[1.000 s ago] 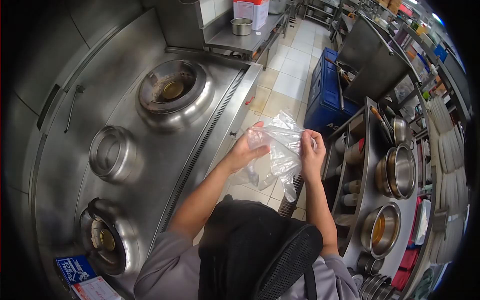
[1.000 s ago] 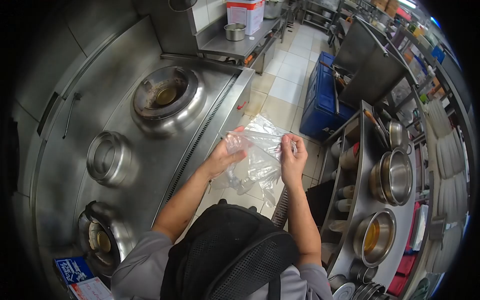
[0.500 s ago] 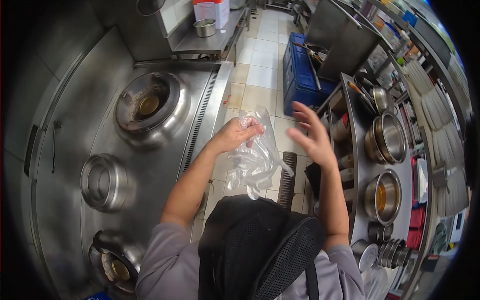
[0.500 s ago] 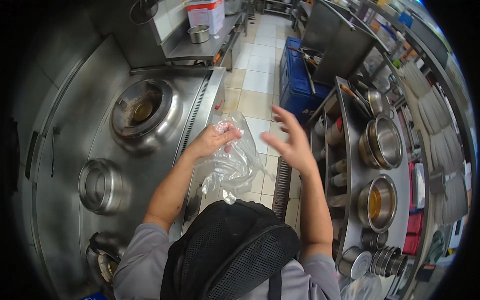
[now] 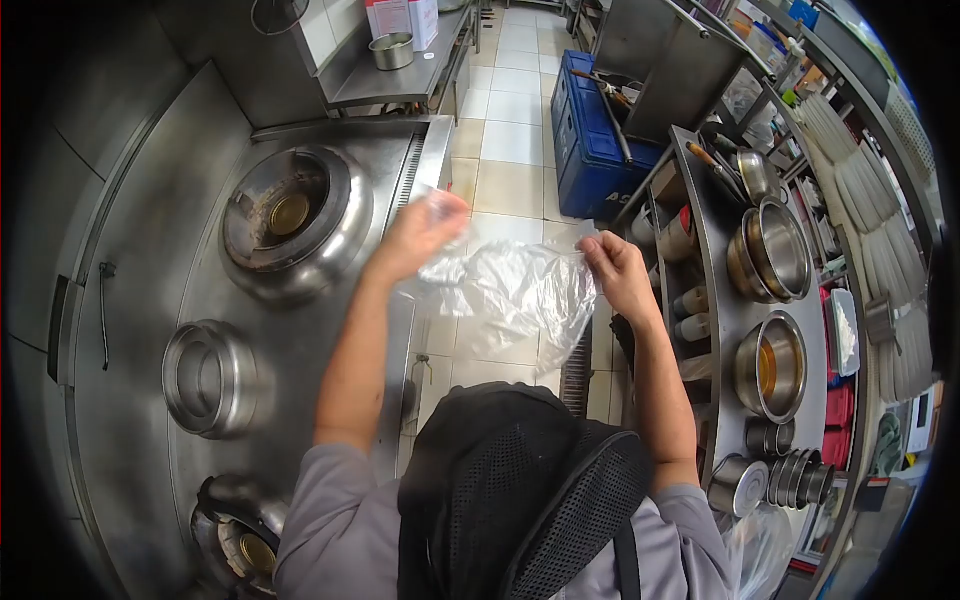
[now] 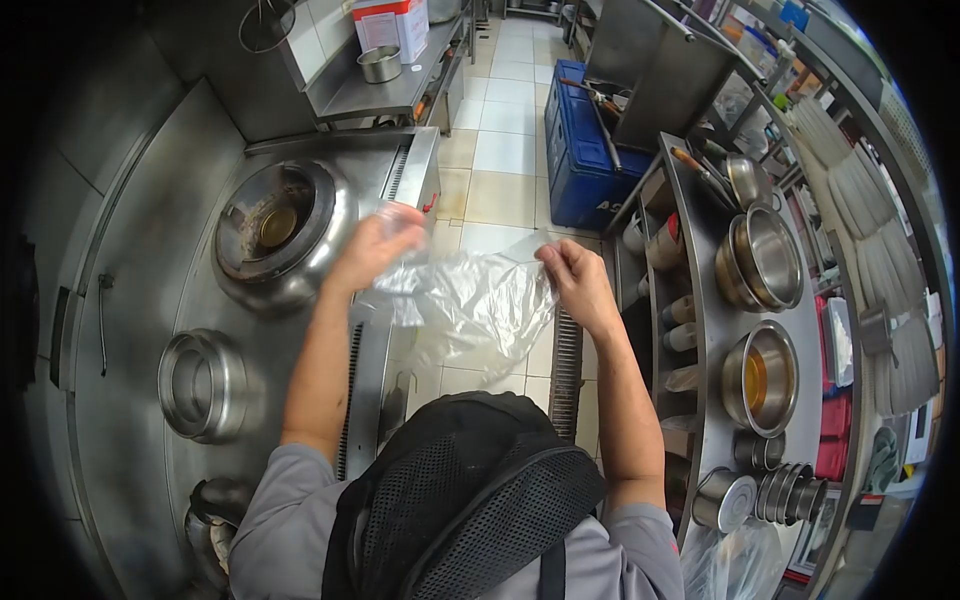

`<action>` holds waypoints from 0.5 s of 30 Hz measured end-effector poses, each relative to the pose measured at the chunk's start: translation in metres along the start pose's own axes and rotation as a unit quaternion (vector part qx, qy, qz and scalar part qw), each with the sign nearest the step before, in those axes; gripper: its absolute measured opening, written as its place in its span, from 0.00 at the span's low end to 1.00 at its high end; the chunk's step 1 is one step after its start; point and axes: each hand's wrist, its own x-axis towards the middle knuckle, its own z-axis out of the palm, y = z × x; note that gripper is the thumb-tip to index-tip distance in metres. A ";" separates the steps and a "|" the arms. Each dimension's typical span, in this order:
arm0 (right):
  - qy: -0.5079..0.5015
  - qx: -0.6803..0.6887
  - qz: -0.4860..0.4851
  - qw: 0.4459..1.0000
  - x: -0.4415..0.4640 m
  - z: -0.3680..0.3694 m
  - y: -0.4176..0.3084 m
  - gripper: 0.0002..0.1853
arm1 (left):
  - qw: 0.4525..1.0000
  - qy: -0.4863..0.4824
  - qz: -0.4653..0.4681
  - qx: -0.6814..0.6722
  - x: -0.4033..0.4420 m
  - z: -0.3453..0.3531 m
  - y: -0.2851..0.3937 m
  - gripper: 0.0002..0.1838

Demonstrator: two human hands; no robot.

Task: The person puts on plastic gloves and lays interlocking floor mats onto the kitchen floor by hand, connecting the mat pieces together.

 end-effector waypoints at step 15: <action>0.094 0.298 0.080 0.947 -0.030 0.049 -0.005 0.11 | 0.996 0.025 0.044 0.071 -0.055 0.130 0.052 0.21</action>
